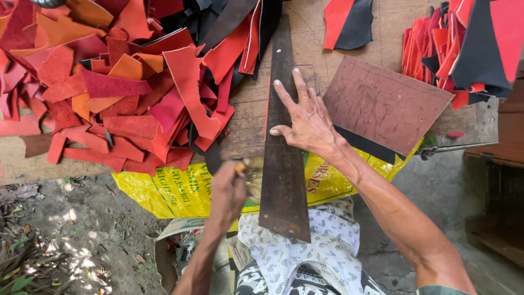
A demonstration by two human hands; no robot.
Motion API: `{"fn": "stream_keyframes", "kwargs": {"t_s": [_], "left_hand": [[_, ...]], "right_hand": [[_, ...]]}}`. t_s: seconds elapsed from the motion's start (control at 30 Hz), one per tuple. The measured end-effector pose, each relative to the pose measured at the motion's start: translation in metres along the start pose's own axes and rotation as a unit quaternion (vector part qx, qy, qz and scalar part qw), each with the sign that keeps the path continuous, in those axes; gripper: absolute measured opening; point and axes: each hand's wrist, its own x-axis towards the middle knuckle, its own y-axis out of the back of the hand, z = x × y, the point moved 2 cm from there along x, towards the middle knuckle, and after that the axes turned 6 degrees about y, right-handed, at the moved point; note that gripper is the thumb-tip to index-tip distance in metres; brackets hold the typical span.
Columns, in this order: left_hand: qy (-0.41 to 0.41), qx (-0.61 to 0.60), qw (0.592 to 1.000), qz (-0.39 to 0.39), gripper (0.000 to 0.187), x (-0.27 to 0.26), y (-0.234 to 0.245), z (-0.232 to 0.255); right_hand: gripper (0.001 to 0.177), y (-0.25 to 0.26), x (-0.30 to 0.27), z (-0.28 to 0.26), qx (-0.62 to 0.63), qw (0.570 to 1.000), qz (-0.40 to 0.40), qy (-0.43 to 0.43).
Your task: The person repeatedly places a metal ruler on red and black leather pieces and uses a pencil to draw straight lines along the ruler edge. After marking each piece, they move it aside and pick up the next piece to repeat the process.
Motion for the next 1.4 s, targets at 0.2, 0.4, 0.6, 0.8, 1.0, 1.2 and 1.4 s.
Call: {"fn": "stream_keyframes", "kwargs": {"t_s": [0.2, 0.4, 0.6, 0.8, 1.0, 1.2, 1.4], "left_hand": [[0.144, -0.154, 0.975, -0.074, 0.019, -0.034, -0.052, -0.026], [0.057, -0.083, 0.994, -0.036, 0.014, -0.065, 0.041, -0.066], [0.098, -0.135, 0.986, 0.025, 0.017, -0.081, 0.07, -0.078], [0.097, -0.095, 0.991, 0.006, 0.021, -0.079, 0.08, -0.064], [-0.194, 0.052, 0.979, -0.039, 0.024, -0.045, 0.087, -0.019], [-0.055, 0.15, 0.985, -0.065, 0.014, -0.01, 0.089, 0.024], [0.063, 0.142, 0.987, -0.052, 0.023, -0.018, 0.102, 0.023]], "right_hand": [[0.087, 0.008, -0.008, 0.012, 0.078, 0.986, 0.105, 0.103], [0.019, 0.043, 0.001, 0.048, 0.072, 0.977, 0.201, 0.024], [0.067, 0.017, 0.029, 0.02, -0.056, 0.956, 0.217, 0.191], [0.034, 0.054, 0.011, 0.017, 0.019, 0.995, 0.077, 0.06], [0.035, 0.091, -0.096, 0.038, 0.293, 0.903, 0.307, -0.071], [0.037, 0.051, -0.119, 0.054, 0.582, 0.735, 0.334, -0.098], [0.031, -0.014, -0.099, 0.04, 0.722, 0.634, 0.243, -0.133]]}}
